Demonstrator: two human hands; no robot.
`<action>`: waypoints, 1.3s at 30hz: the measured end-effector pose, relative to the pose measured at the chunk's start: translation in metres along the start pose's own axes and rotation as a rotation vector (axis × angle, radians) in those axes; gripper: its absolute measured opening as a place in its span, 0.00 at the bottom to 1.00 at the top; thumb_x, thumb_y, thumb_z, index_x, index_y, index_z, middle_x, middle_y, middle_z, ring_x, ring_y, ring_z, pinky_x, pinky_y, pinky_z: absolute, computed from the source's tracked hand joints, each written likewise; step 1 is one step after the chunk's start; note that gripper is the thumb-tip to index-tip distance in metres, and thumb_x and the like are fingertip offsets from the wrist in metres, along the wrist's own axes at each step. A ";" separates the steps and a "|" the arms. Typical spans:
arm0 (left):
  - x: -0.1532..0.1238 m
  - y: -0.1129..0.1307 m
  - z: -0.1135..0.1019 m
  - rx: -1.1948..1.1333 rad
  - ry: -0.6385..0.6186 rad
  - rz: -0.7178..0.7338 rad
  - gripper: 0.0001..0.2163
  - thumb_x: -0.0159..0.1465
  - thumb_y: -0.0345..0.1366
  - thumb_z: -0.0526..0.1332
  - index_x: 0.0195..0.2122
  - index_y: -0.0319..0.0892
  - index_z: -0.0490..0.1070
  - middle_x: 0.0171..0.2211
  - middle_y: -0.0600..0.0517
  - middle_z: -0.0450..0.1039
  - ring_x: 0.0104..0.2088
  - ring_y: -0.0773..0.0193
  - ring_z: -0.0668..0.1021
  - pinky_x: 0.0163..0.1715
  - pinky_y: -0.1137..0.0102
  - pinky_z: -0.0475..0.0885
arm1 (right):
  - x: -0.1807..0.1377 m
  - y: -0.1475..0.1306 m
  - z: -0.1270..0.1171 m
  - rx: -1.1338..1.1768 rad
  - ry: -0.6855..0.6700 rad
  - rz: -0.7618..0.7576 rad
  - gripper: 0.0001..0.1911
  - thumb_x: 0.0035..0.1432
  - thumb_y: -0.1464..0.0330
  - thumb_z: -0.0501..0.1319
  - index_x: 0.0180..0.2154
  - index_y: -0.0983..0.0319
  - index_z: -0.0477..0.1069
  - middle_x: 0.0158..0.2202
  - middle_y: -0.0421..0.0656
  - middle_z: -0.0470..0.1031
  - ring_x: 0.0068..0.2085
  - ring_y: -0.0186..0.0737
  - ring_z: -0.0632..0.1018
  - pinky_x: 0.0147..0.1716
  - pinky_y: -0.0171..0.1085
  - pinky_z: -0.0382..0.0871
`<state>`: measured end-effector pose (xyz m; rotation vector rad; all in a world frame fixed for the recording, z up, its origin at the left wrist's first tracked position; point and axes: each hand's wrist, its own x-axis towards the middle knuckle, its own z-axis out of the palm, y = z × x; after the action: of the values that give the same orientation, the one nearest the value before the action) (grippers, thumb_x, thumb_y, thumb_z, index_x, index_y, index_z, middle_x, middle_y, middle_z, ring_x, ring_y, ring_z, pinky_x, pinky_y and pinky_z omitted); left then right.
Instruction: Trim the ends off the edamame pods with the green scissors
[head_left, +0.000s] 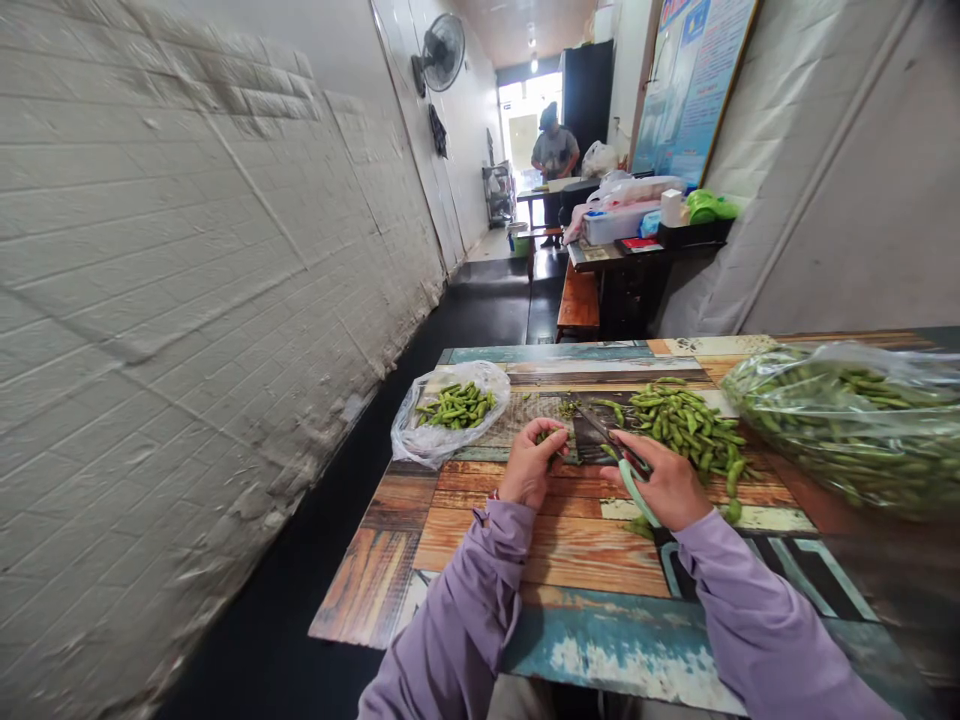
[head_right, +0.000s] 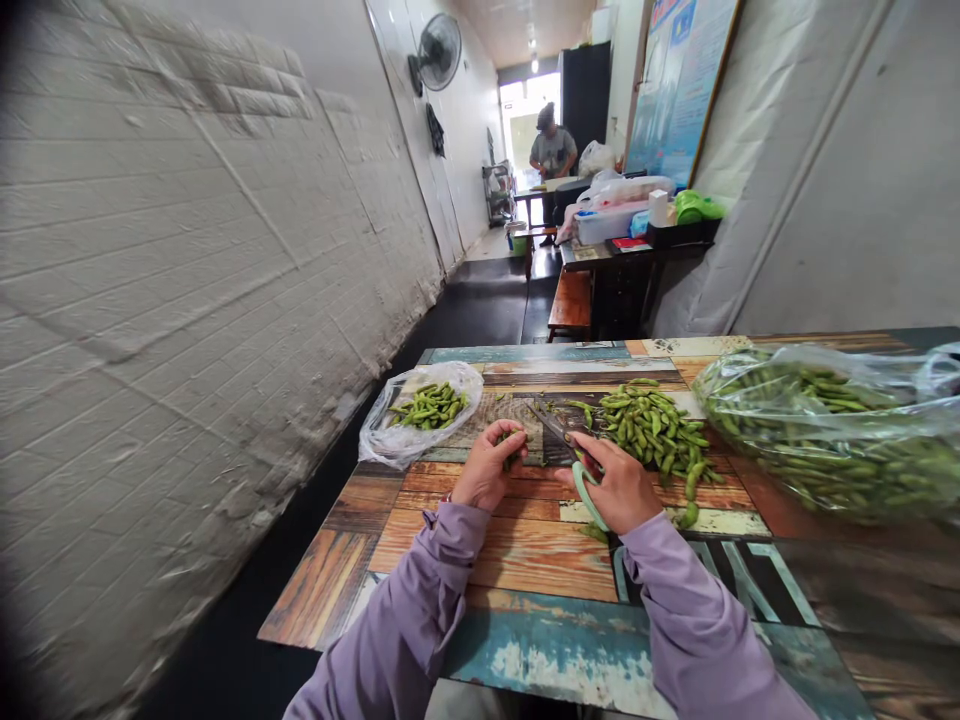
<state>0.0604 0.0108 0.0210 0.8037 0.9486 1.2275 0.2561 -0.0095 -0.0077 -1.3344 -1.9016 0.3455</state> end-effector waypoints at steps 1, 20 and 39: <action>0.000 0.001 0.000 -0.048 0.003 -0.021 0.17 0.43 0.39 0.71 0.30 0.40 0.66 0.22 0.57 0.66 0.20 0.74 0.68 0.17 0.79 0.55 | 0.000 0.000 0.000 -0.007 -0.023 -0.005 0.24 0.51 0.60 0.62 0.51 0.57 0.69 0.43 0.45 0.76 0.41 0.44 0.78 0.41 0.41 0.73; -0.005 -0.006 0.006 -0.260 -0.116 -0.068 0.16 0.44 0.37 0.72 0.28 0.38 0.66 0.20 0.56 0.65 0.21 0.75 0.66 0.15 0.81 0.57 | -0.003 -0.006 0.004 -0.016 -0.126 -0.083 0.26 0.52 0.56 0.61 0.52 0.56 0.67 0.33 0.42 0.71 0.31 0.38 0.74 0.33 0.37 0.72; -0.005 -0.002 0.005 -0.310 -0.122 -0.122 0.14 0.47 0.32 0.69 0.29 0.41 0.62 0.25 0.54 0.71 0.23 0.73 0.71 0.18 0.80 0.62 | 0.000 -0.002 0.002 0.016 -0.032 -0.045 0.22 0.53 0.56 0.62 0.49 0.56 0.72 0.44 0.44 0.77 0.45 0.46 0.77 0.46 0.43 0.71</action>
<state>0.0659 0.0050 0.0220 0.5597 0.6762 1.1697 0.2529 -0.0104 -0.0080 -1.2804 -1.9481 0.3610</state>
